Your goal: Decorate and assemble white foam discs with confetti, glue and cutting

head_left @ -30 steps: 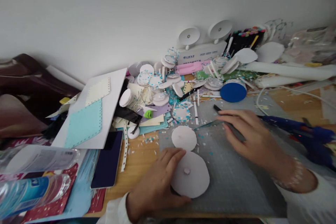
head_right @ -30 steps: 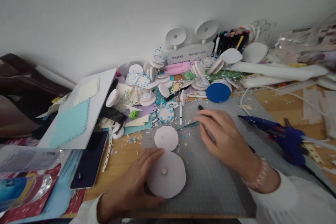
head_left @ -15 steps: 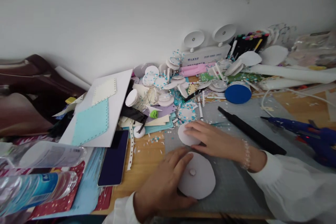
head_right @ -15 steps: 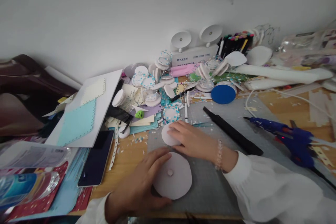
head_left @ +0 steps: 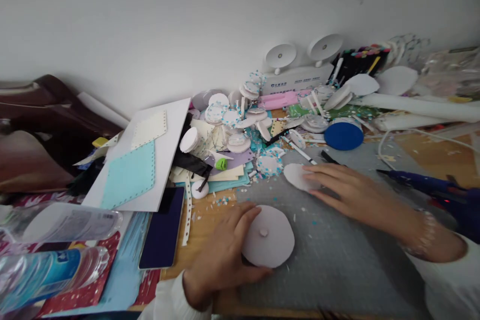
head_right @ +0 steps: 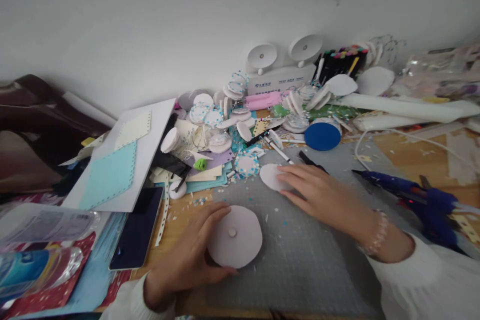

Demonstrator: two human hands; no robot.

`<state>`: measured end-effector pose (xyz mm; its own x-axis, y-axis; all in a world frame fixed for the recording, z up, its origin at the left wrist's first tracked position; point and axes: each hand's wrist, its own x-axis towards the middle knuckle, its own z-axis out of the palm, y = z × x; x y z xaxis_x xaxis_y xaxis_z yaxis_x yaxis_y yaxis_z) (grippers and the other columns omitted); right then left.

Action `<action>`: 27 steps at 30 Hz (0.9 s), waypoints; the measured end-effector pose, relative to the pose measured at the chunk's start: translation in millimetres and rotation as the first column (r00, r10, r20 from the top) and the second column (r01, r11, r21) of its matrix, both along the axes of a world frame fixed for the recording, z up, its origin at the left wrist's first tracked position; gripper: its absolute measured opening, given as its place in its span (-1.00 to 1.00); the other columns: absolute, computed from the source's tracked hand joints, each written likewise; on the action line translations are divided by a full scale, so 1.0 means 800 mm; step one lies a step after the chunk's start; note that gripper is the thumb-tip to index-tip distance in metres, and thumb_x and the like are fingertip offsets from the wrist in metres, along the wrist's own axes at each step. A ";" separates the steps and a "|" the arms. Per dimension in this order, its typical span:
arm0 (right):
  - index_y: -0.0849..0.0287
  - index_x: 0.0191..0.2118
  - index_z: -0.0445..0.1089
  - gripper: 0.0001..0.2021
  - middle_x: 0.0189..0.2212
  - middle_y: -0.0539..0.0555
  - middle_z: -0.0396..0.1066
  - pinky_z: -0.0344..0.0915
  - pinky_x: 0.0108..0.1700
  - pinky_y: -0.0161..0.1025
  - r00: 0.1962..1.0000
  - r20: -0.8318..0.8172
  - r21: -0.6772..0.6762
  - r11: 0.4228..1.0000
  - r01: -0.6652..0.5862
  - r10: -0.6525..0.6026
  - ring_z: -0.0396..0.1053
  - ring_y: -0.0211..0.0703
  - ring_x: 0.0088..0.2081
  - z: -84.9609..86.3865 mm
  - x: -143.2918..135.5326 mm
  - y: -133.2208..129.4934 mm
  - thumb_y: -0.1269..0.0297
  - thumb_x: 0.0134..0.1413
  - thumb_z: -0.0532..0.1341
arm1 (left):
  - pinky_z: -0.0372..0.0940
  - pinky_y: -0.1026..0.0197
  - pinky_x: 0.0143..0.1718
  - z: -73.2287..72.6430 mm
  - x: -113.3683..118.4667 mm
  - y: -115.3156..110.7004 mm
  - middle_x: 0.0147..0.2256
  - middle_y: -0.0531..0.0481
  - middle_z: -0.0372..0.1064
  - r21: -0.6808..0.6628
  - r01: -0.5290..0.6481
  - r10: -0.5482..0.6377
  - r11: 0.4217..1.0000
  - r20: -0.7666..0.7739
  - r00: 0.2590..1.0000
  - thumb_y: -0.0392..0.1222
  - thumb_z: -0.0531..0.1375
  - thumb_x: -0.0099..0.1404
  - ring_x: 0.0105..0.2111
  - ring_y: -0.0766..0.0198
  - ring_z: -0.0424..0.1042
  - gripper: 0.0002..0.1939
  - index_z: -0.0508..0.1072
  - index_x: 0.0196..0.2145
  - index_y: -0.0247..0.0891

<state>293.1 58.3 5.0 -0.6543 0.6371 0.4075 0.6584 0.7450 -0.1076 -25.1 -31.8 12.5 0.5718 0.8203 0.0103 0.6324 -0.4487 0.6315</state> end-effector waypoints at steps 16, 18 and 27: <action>0.17 -0.38 0.46 -0.90 -0.33 0.15 0.48 0.22 -0.11 -0.02 0.964 -0.259 -0.140 0.990 0.021 -0.058 0.34 0.04 -0.21 0.026 -0.104 0.052 0.40 0.14 0.21 | 0.06 -0.26 0.27 -0.008 0.033 0.010 0.30 -0.36 0.04 -0.009 0.011 -0.010 1.000 0.101 0.995 0.14 0.32 0.16 0.31 -0.17 0.04 -0.10 0.02 0.29 -0.22; 0.17 -0.37 0.45 -0.87 -0.35 0.14 0.48 0.22 -0.07 -0.01 0.923 -0.371 -0.179 0.983 0.033 -0.099 0.35 0.02 -0.20 0.033 -0.101 0.059 0.38 0.17 0.18 | 0.04 -0.25 0.29 -0.005 0.028 0.006 0.31 -0.32 0.02 -0.007 -0.043 0.043 0.999 0.151 0.988 0.05 0.25 0.27 0.32 -0.13 0.03 -0.25 0.03 0.29 -0.18; 0.04 -0.26 0.46 -0.79 -0.31 -0.02 0.49 0.40 -0.22 -0.26 0.456 -0.735 -0.678 0.515 -0.525 -0.502 0.45 -0.22 -0.27 0.057 -0.087 -0.007 0.04 0.06 0.31 | 0.32 0.05 0.10 0.029 0.022 0.001 0.09 -0.10 0.35 -0.368 -0.216 0.423 0.905 0.718 0.553 -0.12 0.16 0.39 0.05 0.14 0.41 -0.66 0.32 0.11 -0.07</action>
<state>223.8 52.3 50.9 -0.3398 0.9398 0.0371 -0.1684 -0.0220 -0.9855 -7.3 -30.9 35.7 0.1307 0.9847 0.1149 -0.0620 -0.1076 0.9923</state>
